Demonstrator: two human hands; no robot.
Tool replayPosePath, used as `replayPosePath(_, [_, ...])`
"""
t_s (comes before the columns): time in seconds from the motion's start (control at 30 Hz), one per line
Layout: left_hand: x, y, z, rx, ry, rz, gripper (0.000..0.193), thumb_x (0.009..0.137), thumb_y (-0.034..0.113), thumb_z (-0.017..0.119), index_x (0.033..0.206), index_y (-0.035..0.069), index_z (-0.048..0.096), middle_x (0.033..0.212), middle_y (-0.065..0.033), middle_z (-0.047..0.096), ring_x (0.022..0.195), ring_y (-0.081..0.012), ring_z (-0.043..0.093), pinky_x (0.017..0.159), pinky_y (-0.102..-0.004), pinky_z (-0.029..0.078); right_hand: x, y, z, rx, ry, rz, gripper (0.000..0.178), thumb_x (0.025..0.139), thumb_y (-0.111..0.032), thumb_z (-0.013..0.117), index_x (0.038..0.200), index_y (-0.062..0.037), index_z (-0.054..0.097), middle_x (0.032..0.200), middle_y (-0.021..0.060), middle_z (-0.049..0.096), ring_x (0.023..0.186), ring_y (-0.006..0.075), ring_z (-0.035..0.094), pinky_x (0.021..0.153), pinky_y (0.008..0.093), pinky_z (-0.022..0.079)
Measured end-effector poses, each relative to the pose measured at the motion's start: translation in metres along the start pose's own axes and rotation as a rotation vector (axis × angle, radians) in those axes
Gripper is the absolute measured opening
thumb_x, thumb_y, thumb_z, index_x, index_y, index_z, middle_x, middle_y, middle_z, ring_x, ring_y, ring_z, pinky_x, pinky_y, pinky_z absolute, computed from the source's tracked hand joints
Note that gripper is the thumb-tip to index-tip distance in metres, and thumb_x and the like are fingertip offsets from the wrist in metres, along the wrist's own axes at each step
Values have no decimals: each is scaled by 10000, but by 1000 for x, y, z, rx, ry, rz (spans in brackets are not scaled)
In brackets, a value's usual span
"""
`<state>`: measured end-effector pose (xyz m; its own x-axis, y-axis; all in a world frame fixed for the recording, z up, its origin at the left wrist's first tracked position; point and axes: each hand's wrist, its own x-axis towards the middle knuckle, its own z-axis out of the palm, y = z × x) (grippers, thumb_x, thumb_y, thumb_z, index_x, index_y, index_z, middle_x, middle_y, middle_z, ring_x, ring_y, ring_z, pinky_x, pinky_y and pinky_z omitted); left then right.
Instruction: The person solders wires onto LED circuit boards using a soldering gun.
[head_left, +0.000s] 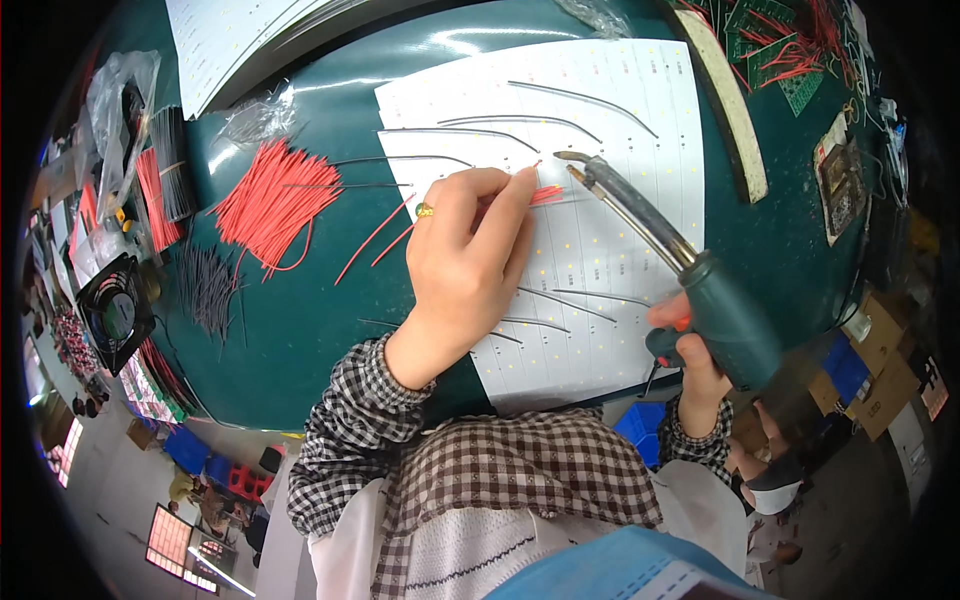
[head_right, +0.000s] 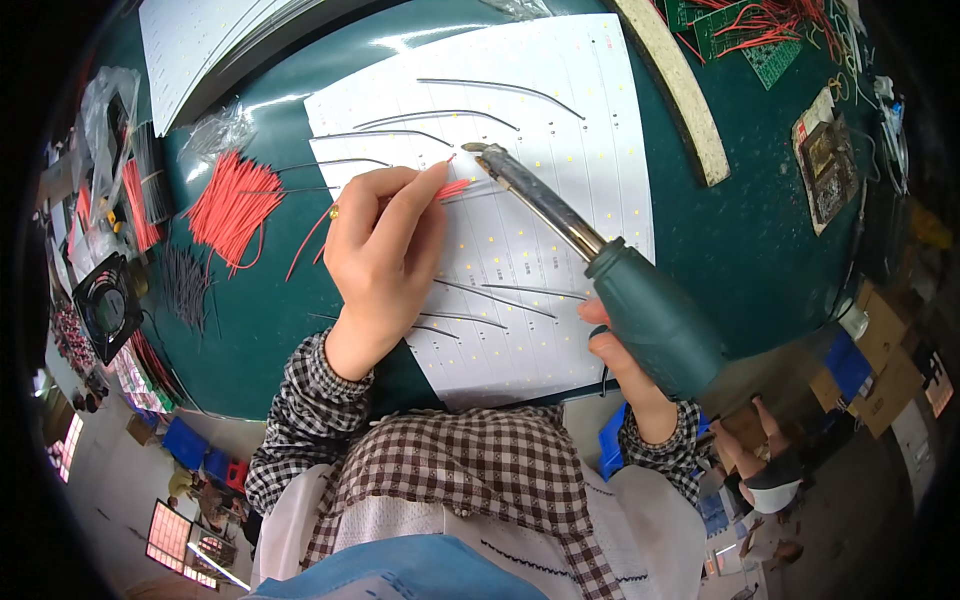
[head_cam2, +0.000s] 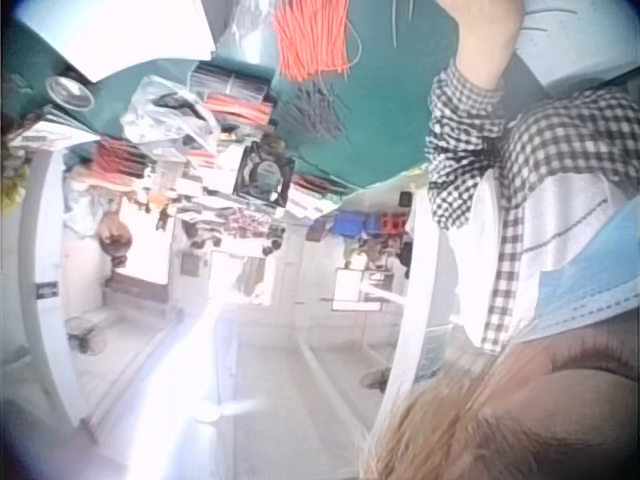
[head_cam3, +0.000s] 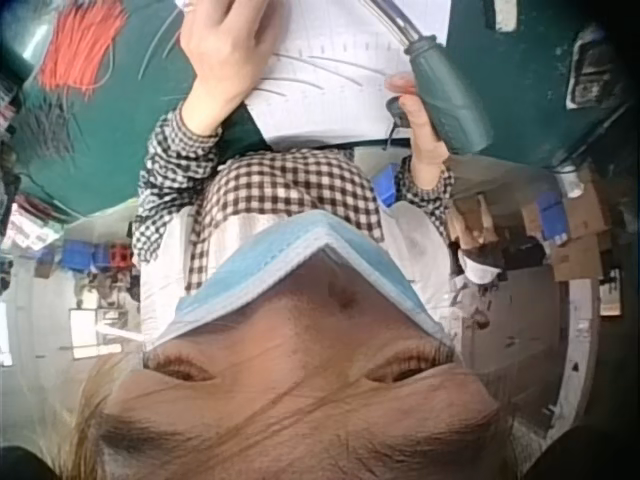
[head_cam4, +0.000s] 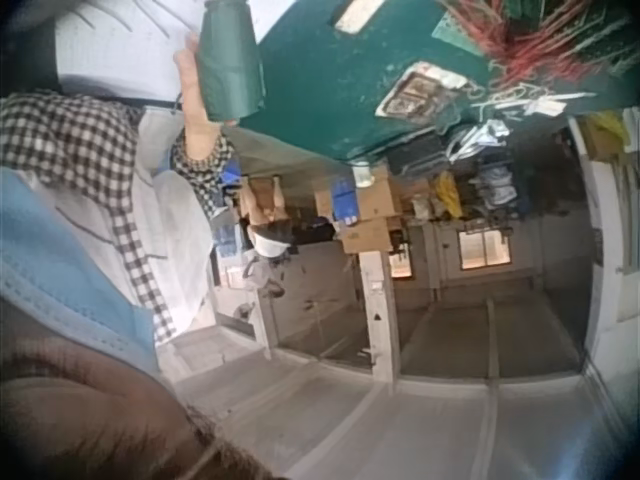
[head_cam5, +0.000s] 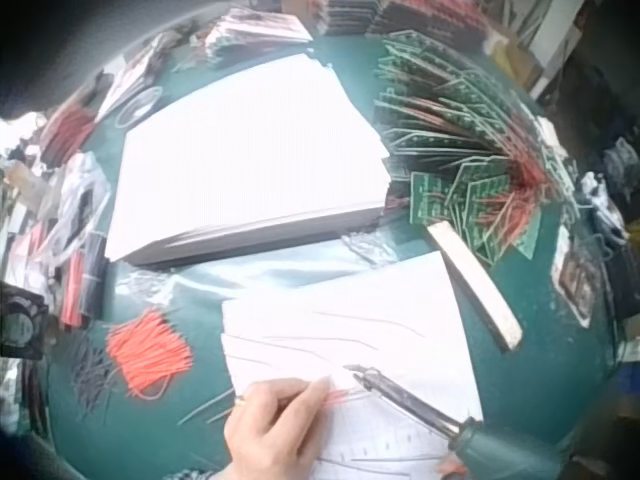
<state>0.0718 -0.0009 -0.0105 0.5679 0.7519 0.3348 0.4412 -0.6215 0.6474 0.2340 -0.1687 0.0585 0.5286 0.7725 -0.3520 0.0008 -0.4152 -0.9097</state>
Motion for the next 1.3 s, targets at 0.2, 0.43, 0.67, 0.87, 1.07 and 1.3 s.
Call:
replayPosePath(0.2, [6, -1, 0, -14, 16, 16, 332, 650, -43, 706, 975, 22, 687, 870, -59, 577, 714, -189, 552, 577, -285, 458, 2, -3, 2, -46, -35, 35, 546, 842, -413, 688, 1015, 96, 590, 816, 143, 650, 740, 222, 640, 676, 310, 510])
replayPosePath(0.43, [3, -2, 0, -13, 14, 7, 329, 649, -38, 708, 972, 22, 686, 867, -61, 576, 718, -192, 554, 584, -287, 461, -1, 0, 2, -52, -38, 37, 550, 844, -392, 690, 1043, 109, 584, 815, 146, 654, 733, 215, 634, 675, 309, 497])
replayPosePath(0.67, [3, -2, -1, -4, 14, 7, 319, 651, -38, 707, 964, 22, 684, 860, -62, 572, 717, -194, 554, 589, -292, 460, 0, 0, 3, -65, -40, 6, 535, 848, -369, 687, 1068, 107, 579, 818, 145, 657, 741, 207, 627, 685, 311, 495])
replayPosePath(0.87, [3, -2, -2, -2, 3, 2, 318, 656, -36, 708, 968, 23, 685, 865, -62, 573, 715, -194, 555, 591, -293, 461, -2, 8, -2, -68, -79, -2, 532, 848, -349, 688, 1093, 108, 570, 834, 142, 661, 750, 210, 627, 711, 336, 510])
replayPosePath(1.07, [4, -1, -2, -6, -6, -5, 318, 655, -36, 710, 966, 24, 685, 867, -62, 573, 719, -194, 558, 593, -294, 463, 1, -1, 5, -49, -51, -19, 528, 851, -386, 679, 1011, 108, 582, 830, 161, 653, 735, 242, 639, 676, 351, 537])
replayPosePath(1.3, [4, -2, -1, -1, -1, 5, 312, 651, -37, 711, 956, 24, 684, 868, -62, 575, 721, -194, 561, 598, -292, 466, 0, -2, 5, -40, -5, -10, 542, 845, -410, 677, 983, 106, 586, 802, 163, 643, 712, 245, 640, 676, 354, 531])
